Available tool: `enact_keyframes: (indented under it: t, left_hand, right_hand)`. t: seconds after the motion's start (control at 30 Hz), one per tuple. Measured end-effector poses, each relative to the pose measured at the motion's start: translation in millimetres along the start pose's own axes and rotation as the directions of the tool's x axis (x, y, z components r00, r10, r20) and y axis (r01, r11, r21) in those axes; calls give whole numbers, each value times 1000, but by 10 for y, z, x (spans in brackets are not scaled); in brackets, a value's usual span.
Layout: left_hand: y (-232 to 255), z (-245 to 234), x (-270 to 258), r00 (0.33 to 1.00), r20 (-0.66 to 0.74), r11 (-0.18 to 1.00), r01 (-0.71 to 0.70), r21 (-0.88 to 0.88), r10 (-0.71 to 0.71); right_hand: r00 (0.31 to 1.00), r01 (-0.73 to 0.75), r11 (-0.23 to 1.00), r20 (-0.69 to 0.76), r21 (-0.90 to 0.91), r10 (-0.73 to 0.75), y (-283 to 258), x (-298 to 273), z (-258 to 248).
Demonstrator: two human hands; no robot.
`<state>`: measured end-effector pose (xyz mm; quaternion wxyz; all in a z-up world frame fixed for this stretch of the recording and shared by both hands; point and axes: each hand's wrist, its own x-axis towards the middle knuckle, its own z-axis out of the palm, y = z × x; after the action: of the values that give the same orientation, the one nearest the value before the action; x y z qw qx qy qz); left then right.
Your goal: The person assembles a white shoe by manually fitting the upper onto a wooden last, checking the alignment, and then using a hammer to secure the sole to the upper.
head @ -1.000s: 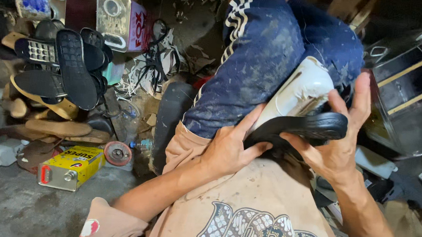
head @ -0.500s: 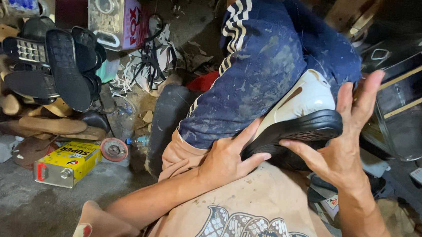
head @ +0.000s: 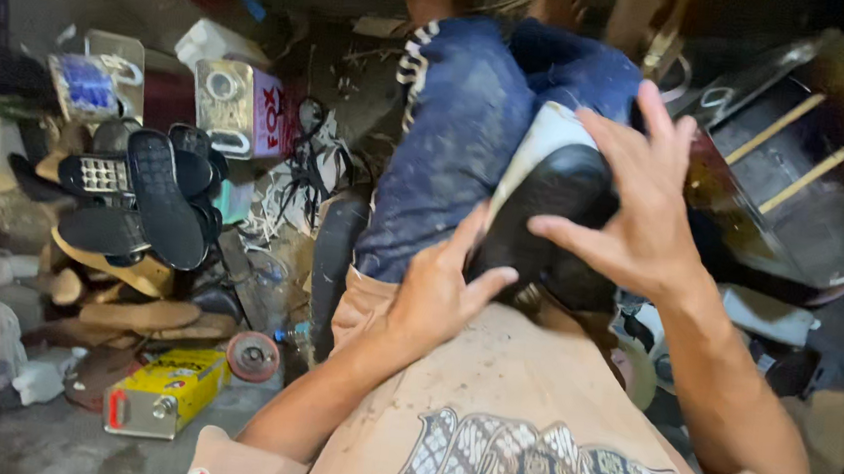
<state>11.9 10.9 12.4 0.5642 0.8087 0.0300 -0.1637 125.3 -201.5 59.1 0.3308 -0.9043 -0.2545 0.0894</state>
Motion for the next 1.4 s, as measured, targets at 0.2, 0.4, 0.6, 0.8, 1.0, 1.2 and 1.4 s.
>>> enact_keyframes:
  t: [0.2, 0.4, 0.6, 0.8, 1.0, 1.2, 1.4]
  left_hand:
    - [121, -77, -205, 988, 75, 904, 89, 419, -132]
    - [336, -393, -175, 996, 70, 791, 3, 612, -58]
    - [740, -772, 275, 973, -82, 975, -207, 84, 214]
    - [695, -723, 286, 879, -64, 878, -464, 119, 473]
    - [684, -709, 149, 840, -18, 839, -541, 67, 543]
    - [811, -755, 239, 952, -21, 953, -304, -12, 304]
    - [887, -789, 338, 964, 5, 964, -265, 3, 265]
  right_hand:
    - [986, 159, 961, -17, -225, -167, -138, -133, 156]
    - [991, 133, 985, -8, -107, -134, -170, -130, 53]
    - [997, 49, 999, -56, 11, -48, -296, -1, -121]
    - [992, 94, 989, -68, -115, -102, -412, -165, -26]
    - [993, 119, 993, -21, -18, -119, -504, -290, 31]
    - [976, -216, 952, 16, 215, 217, -623, -209, -119]
    - [979, -191, 961, 115, 200, 171, -557, -64, -253]
